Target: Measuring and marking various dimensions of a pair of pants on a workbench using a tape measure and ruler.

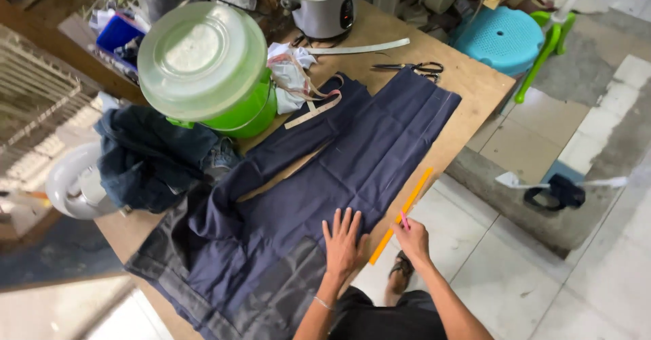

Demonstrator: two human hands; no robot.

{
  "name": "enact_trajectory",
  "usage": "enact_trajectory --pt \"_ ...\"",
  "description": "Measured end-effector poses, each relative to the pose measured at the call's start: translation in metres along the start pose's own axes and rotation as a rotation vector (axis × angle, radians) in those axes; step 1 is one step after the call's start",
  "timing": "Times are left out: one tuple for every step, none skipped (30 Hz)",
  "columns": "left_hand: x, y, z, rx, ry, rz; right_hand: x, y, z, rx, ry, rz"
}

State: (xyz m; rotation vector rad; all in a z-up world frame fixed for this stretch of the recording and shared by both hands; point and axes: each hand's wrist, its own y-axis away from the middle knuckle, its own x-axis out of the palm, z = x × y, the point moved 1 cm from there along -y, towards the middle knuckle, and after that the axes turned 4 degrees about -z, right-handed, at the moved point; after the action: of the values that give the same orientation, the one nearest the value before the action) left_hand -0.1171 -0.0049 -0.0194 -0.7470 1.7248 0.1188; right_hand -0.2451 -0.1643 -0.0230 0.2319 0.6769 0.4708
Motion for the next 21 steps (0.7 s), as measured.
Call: enact_trajectory --pt "-0.002 0.003 -0.002 -0.032 0.007 -0.007 -0.010 -0.009 -0.003 -0.012 0.026 0.017" --pt "-0.003 0.002 0.001 0.003 -0.074 -0.098 -0.016 -0.026 0.001 -0.103 0.047 -0.020" --pt "-0.005 0.002 0.003 0.035 -0.158 -0.186 -0.021 -0.041 0.004 -0.196 0.065 -0.057" --pt "-0.020 0.007 0.005 0.013 -0.178 -0.191 -0.028 -0.053 0.013 -0.211 0.064 -0.031" --pt "-0.034 0.012 0.007 -0.005 -0.140 -0.105 -0.034 -0.065 0.023 -0.238 0.089 -0.001" --pt "-0.044 0.015 0.007 -0.022 -0.094 -0.025 -0.041 -0.079 0.033 -0.268 0.117 0.022" --pt "-0.049 0.017 0.017 -0.044 -0.105 -0.036 -0.039 -0.095 0.046 -0.286 0.120 0.040" --pt "-0.054 0.028 0.021 -0.048 -0.096 -0.049 -0.040 -0.103 0.052 -0.285 0.120 0.065" --pt "-0.060 0.039 0.025 -0.051 -0.088 -0.063 -0.040 -0.112 0.059 -0.283 0.119 0.089" --pt "-0.061 0.043 0.024 -0.084 -0.092 -0.061 -0.035 -0.117 0.060 -0.291 0.135 0.118" --pt "-0.063 0.046 0.023 -0.125 -0.057 -0.035 -0.030 -0.122 0.061 -0.303 0.144 0.172" --pt "-0.063 0.043 0.026 -0.152 -0.019 -0.020 -0.025 -0.131 0.067 -0.320 0.147 0.213" --pt "-0.063 0.034 0.023 -0.172 -0.021 -0.028 -0.021 -0.135 0.071 -0.332 0.158 0.228" --pt "-0.063 0.027 0.019 -0.136 -0.031 -0.017 -0.019 -0.135 0.069 -0.289 0.243 0.273" --pt "-0.062 0.021 0.014 -0.100 -0.041 -0.005 -0.018 -0.134 0.067 -0.245 0.328 0.317" --pt "-0.054 0.017 0.009 -0.104 -0.040 -0.014 -0.018 -0.140 0.066 -0.254 0.332 0.315" --pt "-0.045 0.013 0.004 -0.147 -0.005 0.059 -0.018 -0.145 0.064 -0.247 0.365 0.303" --pt "-0.037 0.009 -0.001 -0.202 0.028 0.127 -0.016 -0.152 0.066 -0.249 0.402 0.299" --pt "-0.028 0.005 0.006 -0.216 0.027 0.113 -0.013 -0.181 0.062 -0.266 0.410 0.305" --pt "-0.022 0.009 0.007 -0.197 0.023 0.053 -0.012 -0.203 0.054 -0.347 0.366 0.265" --pt "-0.015 0.013 0.007 -0.178 0.018 -0.007 -0.010 -0.226 0.046 -0.426 0.319 0.225"
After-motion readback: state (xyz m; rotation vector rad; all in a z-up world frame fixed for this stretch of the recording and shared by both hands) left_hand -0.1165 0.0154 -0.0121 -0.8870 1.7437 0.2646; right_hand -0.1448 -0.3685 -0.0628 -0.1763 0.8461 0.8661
